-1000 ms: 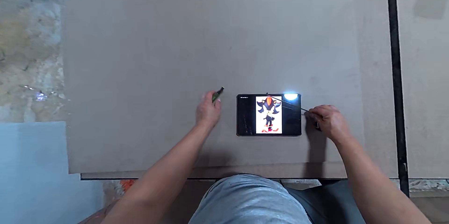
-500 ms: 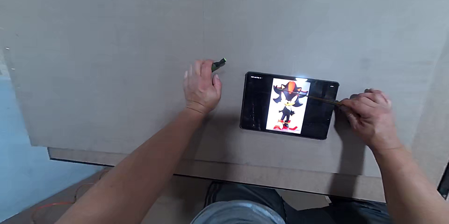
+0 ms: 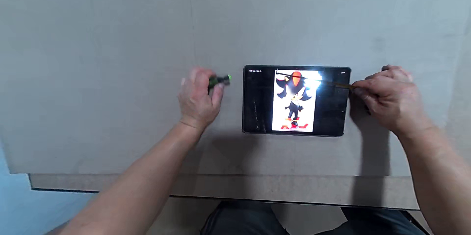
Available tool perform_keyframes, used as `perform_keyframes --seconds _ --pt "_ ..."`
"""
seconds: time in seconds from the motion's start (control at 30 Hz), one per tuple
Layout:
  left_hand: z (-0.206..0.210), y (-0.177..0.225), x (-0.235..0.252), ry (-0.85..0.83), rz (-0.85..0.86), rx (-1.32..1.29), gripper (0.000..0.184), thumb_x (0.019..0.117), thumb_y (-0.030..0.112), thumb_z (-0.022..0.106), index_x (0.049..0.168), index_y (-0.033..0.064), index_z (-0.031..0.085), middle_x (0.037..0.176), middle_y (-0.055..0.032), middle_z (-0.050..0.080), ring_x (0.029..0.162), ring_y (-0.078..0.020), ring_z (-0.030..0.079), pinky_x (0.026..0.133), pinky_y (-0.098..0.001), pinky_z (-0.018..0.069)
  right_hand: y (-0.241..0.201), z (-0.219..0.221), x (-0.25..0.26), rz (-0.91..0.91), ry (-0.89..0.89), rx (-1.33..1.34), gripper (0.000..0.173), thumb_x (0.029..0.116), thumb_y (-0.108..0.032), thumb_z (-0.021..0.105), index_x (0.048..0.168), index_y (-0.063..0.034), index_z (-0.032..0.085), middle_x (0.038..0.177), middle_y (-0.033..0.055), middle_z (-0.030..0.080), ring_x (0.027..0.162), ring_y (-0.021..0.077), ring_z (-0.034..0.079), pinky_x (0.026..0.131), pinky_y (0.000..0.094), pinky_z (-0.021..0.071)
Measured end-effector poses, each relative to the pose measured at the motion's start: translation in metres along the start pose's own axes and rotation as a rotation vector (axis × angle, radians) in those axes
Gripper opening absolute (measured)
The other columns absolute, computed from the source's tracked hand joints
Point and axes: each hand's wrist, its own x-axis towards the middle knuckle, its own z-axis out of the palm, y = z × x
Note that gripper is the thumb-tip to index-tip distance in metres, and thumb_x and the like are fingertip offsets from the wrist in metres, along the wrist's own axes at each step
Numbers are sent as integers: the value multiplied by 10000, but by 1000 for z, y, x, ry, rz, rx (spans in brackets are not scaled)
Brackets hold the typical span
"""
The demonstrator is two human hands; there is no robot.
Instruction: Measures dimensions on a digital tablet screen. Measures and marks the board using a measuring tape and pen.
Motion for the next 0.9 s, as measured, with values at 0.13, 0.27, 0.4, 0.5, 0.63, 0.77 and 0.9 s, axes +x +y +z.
perform_keyframes --seconds 0.13,0.27,0.4,0.5,0.63,0.77,0.9 --pt "4 15 -35 25 14 -14 376 1033 375 539 1020 14 642 1080 -205 675 970 -358 668 813 -524 523 -4 -3 -7 10 -18 1 232 1047 -238 573 1148 -179 773 995 76 748 1102 282 676 1177 562 358" --pt "6 14 -34 5 -1 66 390 1034 374 491 1056 11 631 1148 -229 657 1067 -387 647 851 -534 512 0 -5 -4 -18 -27 12 226 1040 -240 581 1125 -160 774 998 71 747 1087 272 679 1169 551 375" --pt "9 12 -34 23 27 106 375 1030 364 487 1052 18 629 1139 -230 668 1042 -383 658 824 -521 518 1 -2 -5 9 -28 5 246 1046 -232 576 1152 -116 766 1042 139 743 1111 341 669 1159 582 369" --pt "11 11 -34 34 37 108 339 1027 344 497 1062 28 613 1134 -214 656 1036 -363 645 820 -499 508 11 6 -8 1 -19 -7 261 1058 -273 570 1175 -132 756 1049 152 736 1126 358 663 1181 598 335" --pt "11 12 -32 50 42 112 322 1026 316 500 1075 21 620 1148 -213 657 1044 -357 642 821 -494 509 19 9 -8 -17 0 -20 270 1057 -295 564 1174 -153 761 1058 127 737 1143 341 658 1182 599 331" --pt "11 13 -33 19 15 129 321 1029 297 484 1076 8 615 1156 -214 647 1057 -358 635 839 -506 510 30 15 -11 -36 19 -21 283 1059 -312 551 1197 -180 760 1075 85 734 1171 303 654 1206 596 305" --pt "10 14 -33 5 19 132 348 1041 319 460 1059 6 611 1137 -215 645 1047 -360 631 845 -505 504 27 14 -13 -27 19 -24 285 1059 -306 547 1183 -174 767 1040 81 736 1153 308 661 1207 622 292"
